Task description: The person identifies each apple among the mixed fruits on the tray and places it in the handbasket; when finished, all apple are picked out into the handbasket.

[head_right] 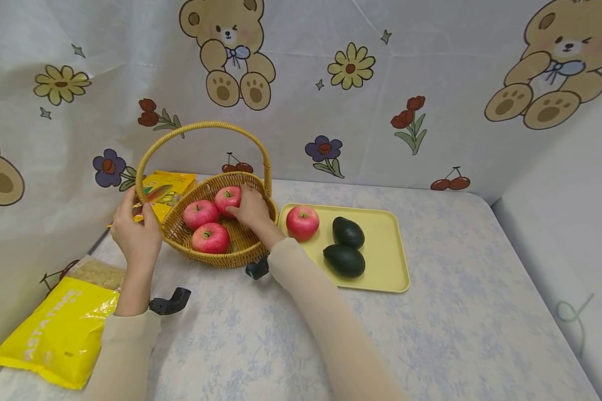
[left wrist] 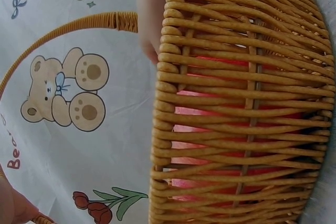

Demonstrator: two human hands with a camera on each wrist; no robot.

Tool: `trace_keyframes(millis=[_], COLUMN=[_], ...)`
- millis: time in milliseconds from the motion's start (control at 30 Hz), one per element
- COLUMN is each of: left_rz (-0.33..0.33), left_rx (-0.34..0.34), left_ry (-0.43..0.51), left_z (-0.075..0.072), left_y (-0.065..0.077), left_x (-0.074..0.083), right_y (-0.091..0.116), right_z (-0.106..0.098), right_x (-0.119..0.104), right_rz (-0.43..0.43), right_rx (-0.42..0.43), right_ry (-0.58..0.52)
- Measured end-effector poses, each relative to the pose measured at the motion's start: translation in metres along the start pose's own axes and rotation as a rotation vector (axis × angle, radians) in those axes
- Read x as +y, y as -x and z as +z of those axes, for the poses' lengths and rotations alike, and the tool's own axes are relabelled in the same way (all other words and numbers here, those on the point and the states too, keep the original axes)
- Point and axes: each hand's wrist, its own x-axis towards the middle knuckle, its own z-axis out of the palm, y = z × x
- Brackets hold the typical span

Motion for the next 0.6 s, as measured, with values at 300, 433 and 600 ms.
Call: trace_keyframes(millis=[300, 433, 600], left_rz=[0.029, 0.023, 0.010], left_rx=[0.013, 0.007, 0.008], left_ry=[-0.003, -0.006, -0.016], left_z=[0.000, 0.001, 0.001], left_y=[0.001, 0.001, 0.000], left_x=[0.002, 0.002, 0.001], right_y=[0.026, 0.049, 0.075], right_z=[-0.024, -0.042, -0.066], right_x=[-0.008, -0.007, 0.000], right_rz=[-0.143, -0.237, -0.298], right_rx=[0.057, 0.083, 0.125], right_ry=[-0.073, -0.135, -0.240])
